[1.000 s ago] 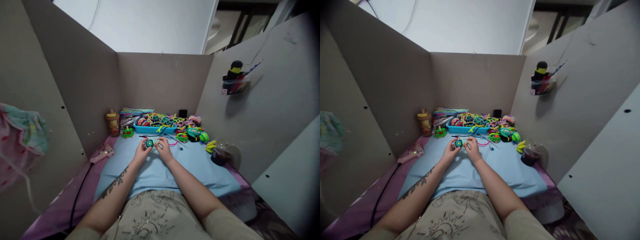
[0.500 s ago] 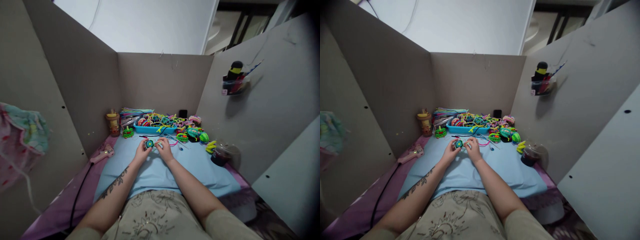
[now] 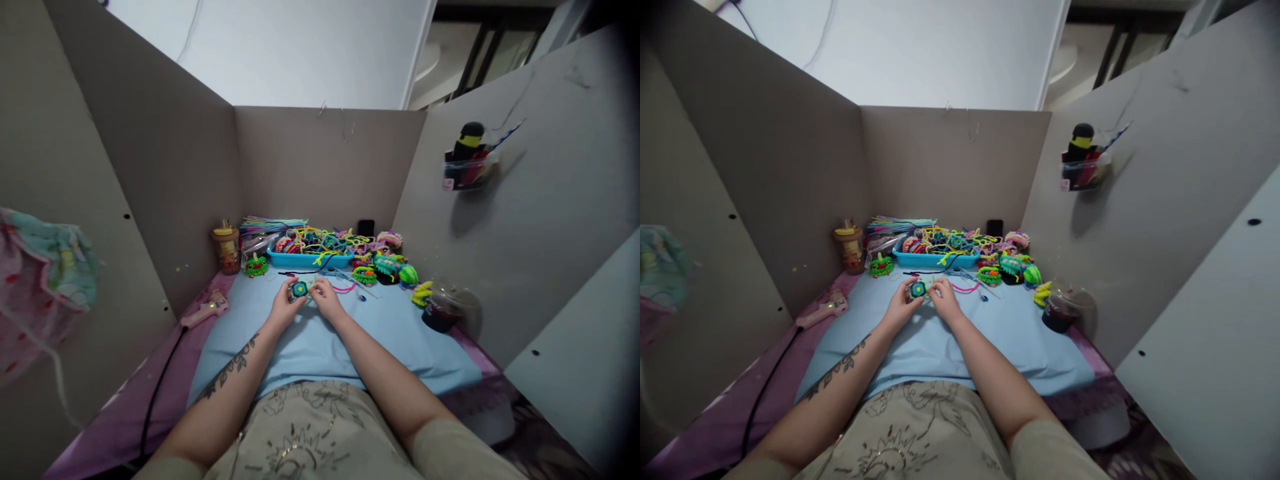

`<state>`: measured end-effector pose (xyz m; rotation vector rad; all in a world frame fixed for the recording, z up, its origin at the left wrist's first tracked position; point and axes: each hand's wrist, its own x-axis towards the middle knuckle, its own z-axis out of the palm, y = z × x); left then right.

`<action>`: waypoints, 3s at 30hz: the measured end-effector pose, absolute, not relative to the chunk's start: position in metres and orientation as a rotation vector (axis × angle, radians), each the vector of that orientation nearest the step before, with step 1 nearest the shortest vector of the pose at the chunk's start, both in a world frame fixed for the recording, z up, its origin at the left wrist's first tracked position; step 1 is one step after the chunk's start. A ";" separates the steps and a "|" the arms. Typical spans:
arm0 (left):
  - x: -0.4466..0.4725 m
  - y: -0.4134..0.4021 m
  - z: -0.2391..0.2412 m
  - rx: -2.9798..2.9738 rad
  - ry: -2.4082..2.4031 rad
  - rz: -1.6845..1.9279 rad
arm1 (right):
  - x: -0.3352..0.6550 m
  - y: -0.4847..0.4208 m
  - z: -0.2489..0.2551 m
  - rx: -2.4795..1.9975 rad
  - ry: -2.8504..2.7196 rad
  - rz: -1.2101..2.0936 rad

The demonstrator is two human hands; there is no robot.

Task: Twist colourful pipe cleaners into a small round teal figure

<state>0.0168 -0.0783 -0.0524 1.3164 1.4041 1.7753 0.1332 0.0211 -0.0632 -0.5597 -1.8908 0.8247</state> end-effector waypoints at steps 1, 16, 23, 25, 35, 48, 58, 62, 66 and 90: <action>0.017 -0.079 -0.052 1.311 1.402 1.777 | 0.134 0.019 -0.061 -0.576 -1.863 0.826; 0.020 -0.081 -0.048 1.171 1.278 1.781 | 0.139 0.002 -0.048 -0.576 -1.796 0.758; 0.020 -0.083 -0.043 1.019 1.202 1.825 | 0.138 0.003 -0.048 -0.452 -1.877 0.662; 0.019 -0.084 -0.043 1.009 1.189 1.822 | 0.138 0.003 -0.048 -0.420 -1.903 0.616; 0.020 -0.083 -0.043 1.152 1.316 1.823 | 0.135 0.006 -0.053 -0.397 -2.046 0.566; 0.017 -0.078 -0.050 1.161 1.354 1.833 | 0.133 0.003 -0.057 -0.431 -1.908 0.808; 0.017 -0.082 -0.045 1.027 1.285 1.799 | 0.138 -0.003 -0.048 -0.419 -2.002 0.590; 0.018 -0.084 -0.042 0.945 1.262 1.821 | 0.138 -0.006 -0.047 -0.379 -2.033 0.600; 0.019 -0.085 -0.041 0.950 1.288 1.822 | 0.140 -0.007 -0.046 -0.383 -2.050 0.607; 0.018 -0.082 -0.044 0.965 1.270 1.789 | 0.139 -0.002 -0.051 -0.419 -1.998 0.587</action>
